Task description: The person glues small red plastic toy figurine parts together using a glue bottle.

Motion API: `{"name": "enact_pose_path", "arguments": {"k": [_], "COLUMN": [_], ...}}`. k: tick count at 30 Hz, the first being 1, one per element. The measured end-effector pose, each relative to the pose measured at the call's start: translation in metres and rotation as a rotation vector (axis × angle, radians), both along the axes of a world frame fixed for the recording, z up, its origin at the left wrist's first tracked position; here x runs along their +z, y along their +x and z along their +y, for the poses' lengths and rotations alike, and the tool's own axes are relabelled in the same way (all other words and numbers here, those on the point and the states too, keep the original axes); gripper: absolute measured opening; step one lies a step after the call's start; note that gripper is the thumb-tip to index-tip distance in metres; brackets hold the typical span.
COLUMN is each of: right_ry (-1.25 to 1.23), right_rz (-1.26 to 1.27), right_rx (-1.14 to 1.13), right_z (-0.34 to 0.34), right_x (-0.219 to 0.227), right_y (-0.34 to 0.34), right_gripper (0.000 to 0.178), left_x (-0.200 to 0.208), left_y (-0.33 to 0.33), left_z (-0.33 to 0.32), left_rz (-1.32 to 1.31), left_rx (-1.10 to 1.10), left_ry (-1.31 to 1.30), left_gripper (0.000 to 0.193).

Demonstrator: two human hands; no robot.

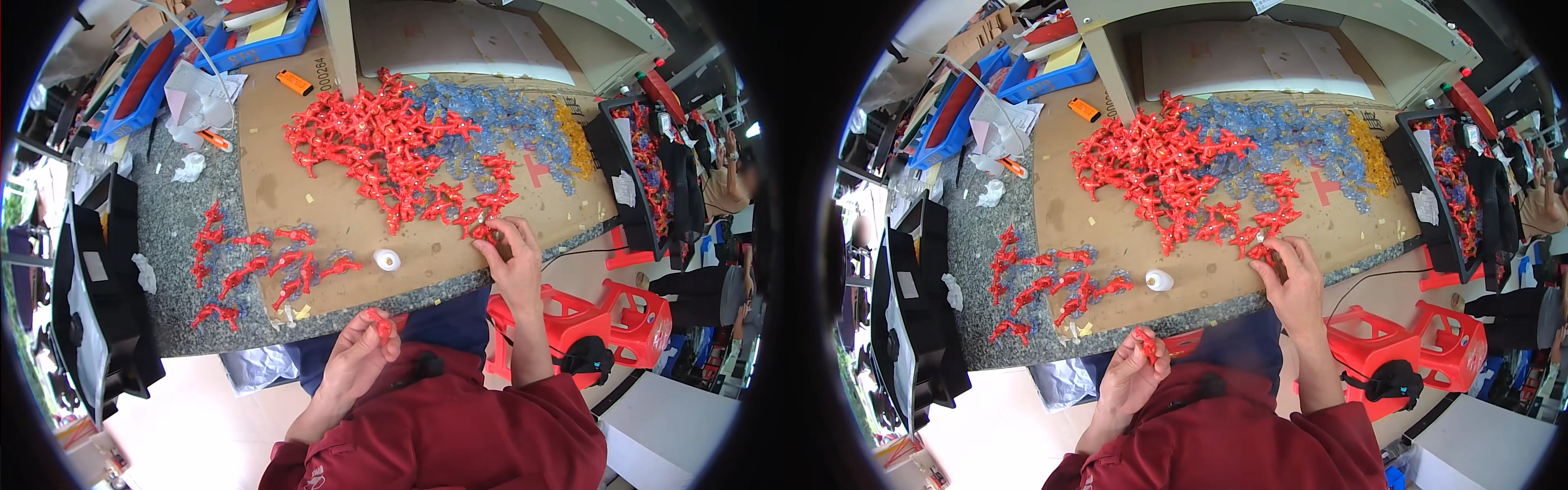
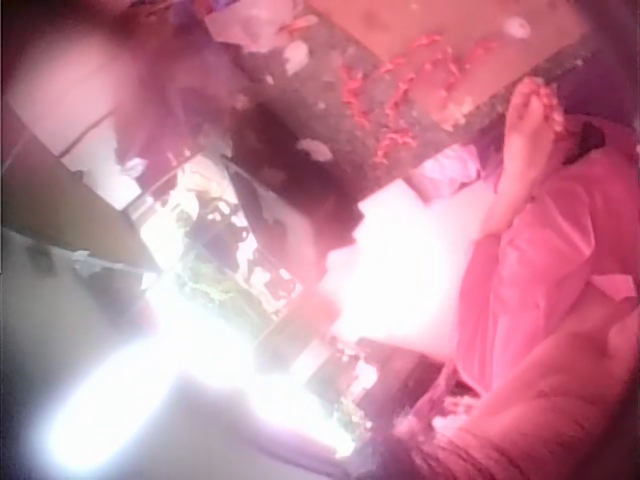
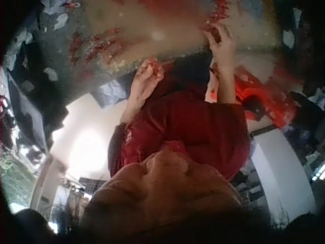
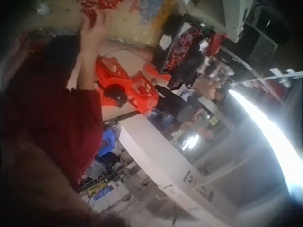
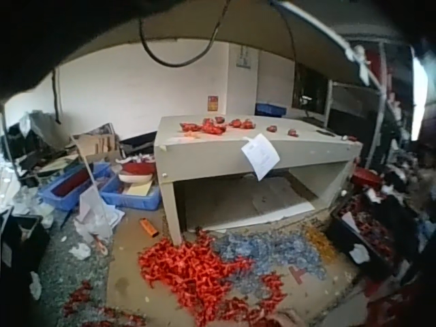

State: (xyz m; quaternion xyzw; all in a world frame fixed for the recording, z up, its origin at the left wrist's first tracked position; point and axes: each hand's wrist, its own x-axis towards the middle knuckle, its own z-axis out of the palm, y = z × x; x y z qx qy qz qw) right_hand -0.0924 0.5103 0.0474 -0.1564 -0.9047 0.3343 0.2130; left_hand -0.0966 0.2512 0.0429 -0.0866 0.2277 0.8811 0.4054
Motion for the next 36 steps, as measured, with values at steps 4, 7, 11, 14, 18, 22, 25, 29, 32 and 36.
{"name": "enact_pose_path", "arguments": {"k": [4,7,11,14,18,22,25,29,32,36], "right_ry": [-0.069,-0.095,-0.194,-0.19,-0.026,0.143,0.148,-0.039,0.082,0.266], "right_rz": [-0.102,-0.123,-0.06,-0.048,0.053,-0.039,-0.087,-0.18,-0.179,-0.124], "right_rx": [0.054,0.087,0.187,0.071,0.138,0.374,0.421,0.441,0.256,0.111], "right_z": [0.004,0.003,0.005,0.02,0.031,0.023,0.025,0.04,0.036,0.024], "right_x": [0.007,0.011,0.02,0.024,0.02,0.024,0.021,0.026,0.025,0.015], "right_y": [-0.002,0.0,0.002,-0.006,-0.038,-0.069,-0.078,-0.083,-0.097,-0.099], "right_gripper": [0.033,0.033,0.029,0.026,0.024,0.026,0.029,0.027,0.023,0.018], "left_x": [-0.005,-0.005,-0.009,-0.007,-0.011,-0.009,-0.009,-0.01,-0.009,-0.007], "left_y": [0.001,0.001,0.001,0.003,0.002,0.003,0.004,0.003,0.0,-0.001], "left_z": [-0.001,-0.001,0.002,0.002,0.003,0.005,0.004,0.001,0.002,0.005], "left_rz": [-0.006,-0.003,0.005,-0.008,-0.02,-0.014,-0.015,-0.024,-0.007,0.02], "left_rx": [0.019,0.015,0.008,0.001,-0.004,0.0,-0.004,0.012,0.005,-0.018], "left_ry": [-0.024,-0.032,-0.021,-0.023,-0.051,-0.051,-0.046,-0.055,-0.047,-0.052], "left_gripper": [0.024,0.023,0.023,0.022,0.022,0.022,0.022,0.022,0.022,0.025]}}
